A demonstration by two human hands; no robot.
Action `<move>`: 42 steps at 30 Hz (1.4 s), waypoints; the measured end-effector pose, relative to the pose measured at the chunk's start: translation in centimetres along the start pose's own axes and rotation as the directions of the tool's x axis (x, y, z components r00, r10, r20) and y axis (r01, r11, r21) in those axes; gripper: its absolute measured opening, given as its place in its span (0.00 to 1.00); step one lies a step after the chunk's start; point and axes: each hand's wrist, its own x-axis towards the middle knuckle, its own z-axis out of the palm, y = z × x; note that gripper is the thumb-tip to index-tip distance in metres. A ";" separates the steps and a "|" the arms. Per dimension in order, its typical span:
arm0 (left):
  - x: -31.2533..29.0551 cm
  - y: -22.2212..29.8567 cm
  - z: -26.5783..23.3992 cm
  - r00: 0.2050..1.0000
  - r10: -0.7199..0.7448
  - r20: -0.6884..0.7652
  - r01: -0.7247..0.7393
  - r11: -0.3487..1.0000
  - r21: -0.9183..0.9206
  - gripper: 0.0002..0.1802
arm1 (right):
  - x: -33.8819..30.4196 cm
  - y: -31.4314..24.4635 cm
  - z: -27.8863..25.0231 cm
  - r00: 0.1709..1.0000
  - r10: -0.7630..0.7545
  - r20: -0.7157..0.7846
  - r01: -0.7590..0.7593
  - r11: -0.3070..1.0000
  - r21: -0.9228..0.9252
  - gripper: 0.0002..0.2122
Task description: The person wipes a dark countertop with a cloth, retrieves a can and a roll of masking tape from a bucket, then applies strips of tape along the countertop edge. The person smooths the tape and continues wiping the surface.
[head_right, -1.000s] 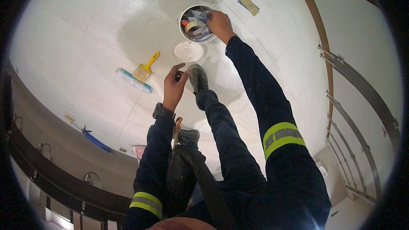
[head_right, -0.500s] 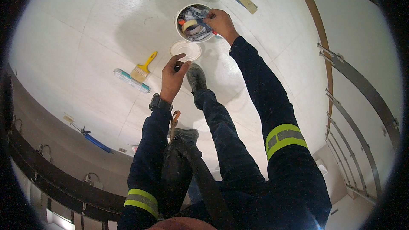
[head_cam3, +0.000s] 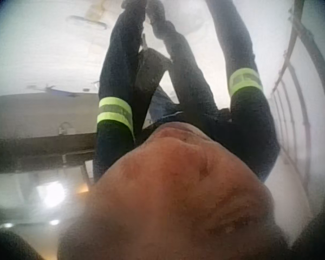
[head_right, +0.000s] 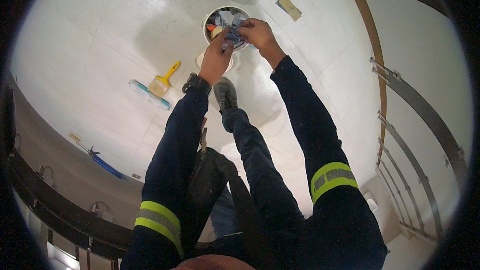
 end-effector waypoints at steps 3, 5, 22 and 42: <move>1.6 -3.2 1.5 0.996 -0.092 0.018 0.094 0.988 -0.122 0.24 | -1.0 -1.5 0.8 0.997 0.066 0.035 -0.069 0.992 0.108 0.12; 2.2 -4.1 2.5 0.994 -0.109 0.029 0.112 0.983 -0.146 0.23 | -1.3 -1.6 0.5 0.994 0.094 0.048 -0.098 0.990 0.101 0.12; 0.5 -5.0 0.3 0.963 -0.230 -0.139 0.200 0.959 -0.201 0.23 | -6.9 -4.8 -0.3 0.941 -0.253 -0.223 0.249 0.967 -0.046 0.13; -24.3 -13.7 -10.9 0.789 -0.572 -0.225 0.518 0.816 -0.258 0.20 | 4.2 2.9 7.7 0.795 -0.444 0.413 0.458 -0.006 -0.889 0.12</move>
